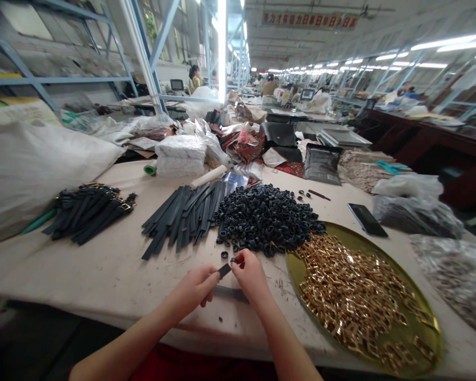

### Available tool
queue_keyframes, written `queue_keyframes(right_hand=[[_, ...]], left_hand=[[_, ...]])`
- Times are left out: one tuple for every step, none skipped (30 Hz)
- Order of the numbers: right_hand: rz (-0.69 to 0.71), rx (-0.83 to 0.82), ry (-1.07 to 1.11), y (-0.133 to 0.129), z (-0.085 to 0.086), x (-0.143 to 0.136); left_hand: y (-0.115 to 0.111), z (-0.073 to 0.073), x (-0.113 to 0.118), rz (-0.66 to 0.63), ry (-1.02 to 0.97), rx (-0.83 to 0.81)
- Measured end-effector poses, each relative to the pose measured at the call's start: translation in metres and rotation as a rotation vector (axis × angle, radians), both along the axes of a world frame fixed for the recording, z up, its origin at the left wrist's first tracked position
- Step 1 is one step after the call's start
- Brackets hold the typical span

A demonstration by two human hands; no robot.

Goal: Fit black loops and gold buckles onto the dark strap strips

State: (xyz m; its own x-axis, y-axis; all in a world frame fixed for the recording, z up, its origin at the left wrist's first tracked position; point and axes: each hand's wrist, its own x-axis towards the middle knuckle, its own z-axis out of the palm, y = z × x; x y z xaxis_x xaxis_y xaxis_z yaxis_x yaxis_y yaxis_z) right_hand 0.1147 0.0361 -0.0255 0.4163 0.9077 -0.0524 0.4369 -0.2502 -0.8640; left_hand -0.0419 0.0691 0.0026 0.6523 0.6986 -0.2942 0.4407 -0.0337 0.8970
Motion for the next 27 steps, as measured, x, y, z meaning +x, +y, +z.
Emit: queue_keyframes(right_hand=[[0.012,-0.012,0.053,-0.007,0.003,0.001],[0.025,-0.024,0.134,-0.015,0.006,0.001],[0.033,-0.036,0.246,-0.024,0.009,0.001],[0.032,-0.043,0.383,-0.033,0.012,0.001],[0.024,-0.042,0.534,-0.042,0.014,0.0],[0.011,-0.034,0.684,-0.05,0.015,0.0],[-0.01,-0.019,0.81,-0.057,0.016,-0.001],[-0.036,-0.001,0.895,-0.064,0.016,-0.002],[-0.066,0.018,0.954,-0.069,0.015,-0.002],[-0.094,0.034,0.99,-0.074,0.014,-0.003],[-0.12,0.046,1.009,-0.077,0.013,-0.003],[-0.143,0.058,1.017,-0.08,0.012,-0.004],[-0.156,0.07,1.019,-0.082,0.01,-0.004],[-0.16,0.08,1.016,-0.083,0.009,-0.004],[-0.157,0.087,1.003,-0.085,0.008,-0.004],[-0.154,0.095,0.978,-0.086,0.007,-0.004],[-0.155,0.102,0.942,-0.088,0.007,-0.004],[-0.16,0.109,0.898,-0.089,0.007,-0.003],[-0.167,0.115,0.852,-0.09,0.007,-0.003],[-0.173,0.12,0.814,-0.091,0.007,-0.002],[-0.177,0.122,0.787,-0.092,0.008,-0.001],[-0.178,0.121,0.772,-0.094,0.009,-0.001],[-0.176,0.118,0.767,-0.095,0.009,0.0],[-0.176,0.117,0.764,-0.096,0.01,0.0],[-0.18,0.119,0.767,-0.096,0.01,0.001],[-0.186,0.125,0.775,-0.097,0.01,0.001],[-0.197,0.135,0.791,-0.098,0.009,0.001]], left_hand=[[-0.001,0.002,0.003,-0.004,0.021,0.052],[-0.002,0.004,0.006,-0.008,0.038,0.103],[-0.004,0.006,0.009,-0.008,0.05,0.156],[-0.007,0.008,0.012,-0.011,0.061,0.212],[-0.009,0.009,0.015,-0.016,0.072,0.267],[-0.013,0.009,0.018,-0.027,0.087,0.313],[-0.016,0.01,0.02,-0.046,0.101,0.345],[-0.019,0.01,0.021,-0.066,0.11,0.364],[-0.023,0.01,0.022,-0.079,0.115,0.369],[-0.026,0.01,0.022,-0.082,0.112,0.363],[-0.029,0.01,0.022,-0.072,0.106,0.351],[-0.032,0.011,0.022,-0.058,0.096,0.338],[-0.034,0.012,0.022,-0.05,0.086,0.329],[-0.036,0.013,0.022,-0.055,0.08,0.324],[-0.038,0.014,0.023,-0.075,0.08,0.326],[-0.04,0.014,0.023,-0.102,0.087,0.334],[-0.041,0.014,0.023,-0.126,0.097,0.343],[-0.043,0.014,0.024,-0.144,0.106,0.346],[-0.044,0.013,0.024,-0.151,0.111,0.337],[-0.045,0.012,0.024,-0.151,0.107,0.317],[-0.046,0.012,0.025,-0.148,0.095,0.289],[-0.047,0.012,0.025,-0.14,0.08,0.261],[-0.048,0.012,0.025,-0.127,0.065,0.238],[-0.049,0.013,0.026,-0.115,0.05,0.215],[-0.05,0.014,0.026,-0.106,0.035,0.19],[-0.051,0.015,0.026,-0.101,0.021,0.163],[-0.051,0.016,0.026,-0.099,0.012,0.136]])
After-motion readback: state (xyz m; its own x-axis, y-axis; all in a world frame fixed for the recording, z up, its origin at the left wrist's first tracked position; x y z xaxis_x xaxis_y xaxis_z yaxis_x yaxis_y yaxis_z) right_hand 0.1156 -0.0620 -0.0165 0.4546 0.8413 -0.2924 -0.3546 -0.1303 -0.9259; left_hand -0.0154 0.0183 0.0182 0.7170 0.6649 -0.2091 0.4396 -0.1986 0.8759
